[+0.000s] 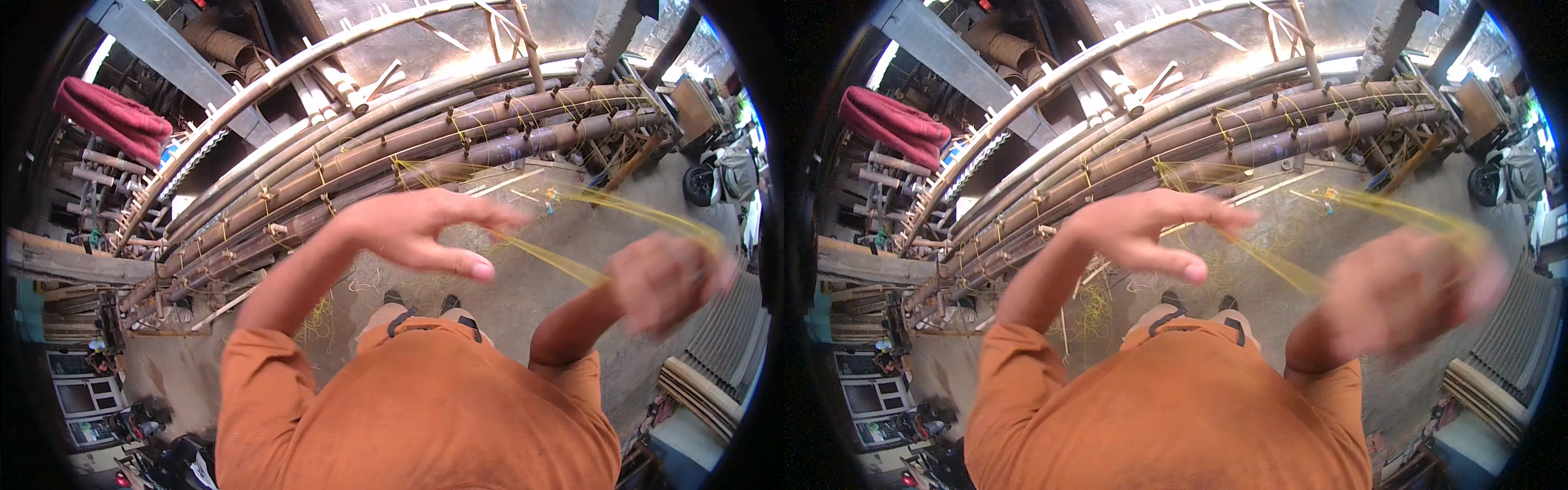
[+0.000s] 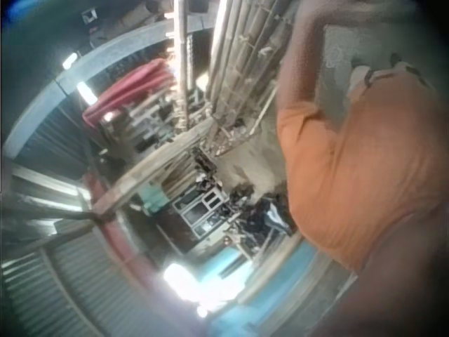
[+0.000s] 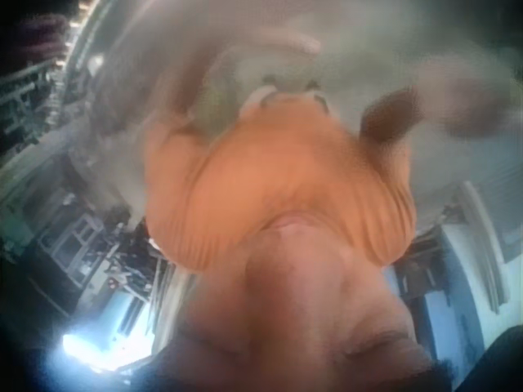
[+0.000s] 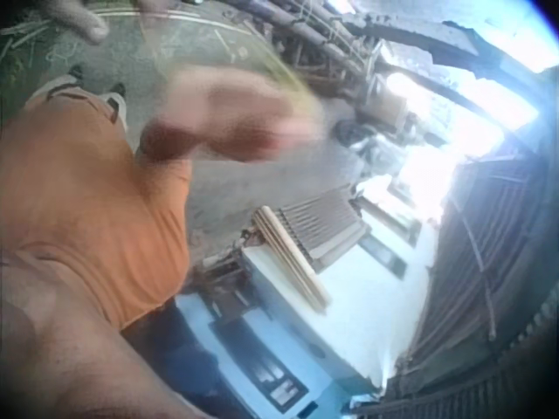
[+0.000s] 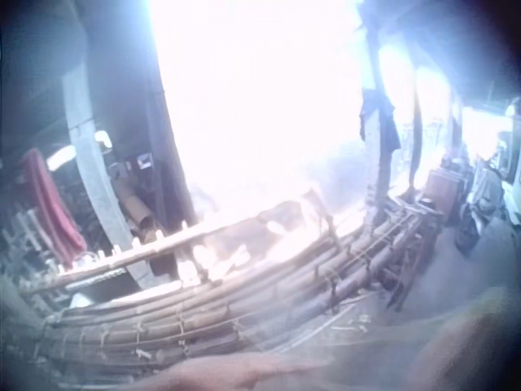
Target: The person sits on the ground and uses a knife to scrape and sharpen a long bamboo strip. After finishing, they stand, walk through a cluttered outdoor area into a workshop, and place the strip on a bamboo rack, securing it with yellow string.
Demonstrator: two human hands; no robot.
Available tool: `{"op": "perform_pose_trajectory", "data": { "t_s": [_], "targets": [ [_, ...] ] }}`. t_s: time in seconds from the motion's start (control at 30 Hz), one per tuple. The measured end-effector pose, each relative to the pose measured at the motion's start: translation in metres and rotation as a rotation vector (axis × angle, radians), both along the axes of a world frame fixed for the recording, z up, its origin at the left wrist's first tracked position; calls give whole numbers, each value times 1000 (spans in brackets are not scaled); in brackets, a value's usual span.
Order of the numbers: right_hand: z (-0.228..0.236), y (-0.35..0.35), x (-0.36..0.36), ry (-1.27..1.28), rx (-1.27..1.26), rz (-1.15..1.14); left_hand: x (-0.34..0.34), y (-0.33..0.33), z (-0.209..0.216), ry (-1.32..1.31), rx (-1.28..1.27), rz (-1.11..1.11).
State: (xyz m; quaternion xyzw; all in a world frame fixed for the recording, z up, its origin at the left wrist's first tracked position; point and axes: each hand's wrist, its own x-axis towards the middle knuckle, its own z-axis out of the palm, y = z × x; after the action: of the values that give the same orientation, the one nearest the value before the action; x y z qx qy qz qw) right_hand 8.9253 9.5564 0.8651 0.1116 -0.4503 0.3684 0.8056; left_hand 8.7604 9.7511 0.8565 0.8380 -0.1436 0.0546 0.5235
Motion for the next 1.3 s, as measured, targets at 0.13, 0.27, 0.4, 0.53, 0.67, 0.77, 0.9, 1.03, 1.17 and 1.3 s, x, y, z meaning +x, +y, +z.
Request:
{"op": "perform_pose_trajectory", "data": {
  "t_s": [0.13, 0.27, 0.4, 0.53, 0.67, 0.77, 0.9, 1.03, 1.17, 1.3],
  "targets": [
    [15, -36, 100, 304, -322, -169, -102, 125, 4, 187, 456, 657],
    [-64, -14, 83, 257, -490, 63, -229, 156, 72, 90, 446, 1039],
    [-37, -23, 81, 383, -382, -125, -234, 131, 46, -64, 467, 1013],
    [37, 15, 12, 433, -435, -477, -207, 118, -10, 53, 424, 999],
    [58, -26, 8, 178, -262, -164, -190, 127, -104, 271, 99, 805],
    [61, -72, 2, 194, -261, -186, -172, 139, -160, 393, 142, 709],
    [42, -127, 7, 332, -303, -206, -137, 171, -214, -25, 114, 925],
    [10, -159, 13, 478, -326, -249, -97, 196, -196, -97, 183, 1279],
    [-17, -172, 19, 578, -296, -298, -65, 219, -173, -55, -550, 1262],
    [-32, -176, 34, 618, -240, -253, -32, 228, -132, -417, -818, 1158]
  ]
}}
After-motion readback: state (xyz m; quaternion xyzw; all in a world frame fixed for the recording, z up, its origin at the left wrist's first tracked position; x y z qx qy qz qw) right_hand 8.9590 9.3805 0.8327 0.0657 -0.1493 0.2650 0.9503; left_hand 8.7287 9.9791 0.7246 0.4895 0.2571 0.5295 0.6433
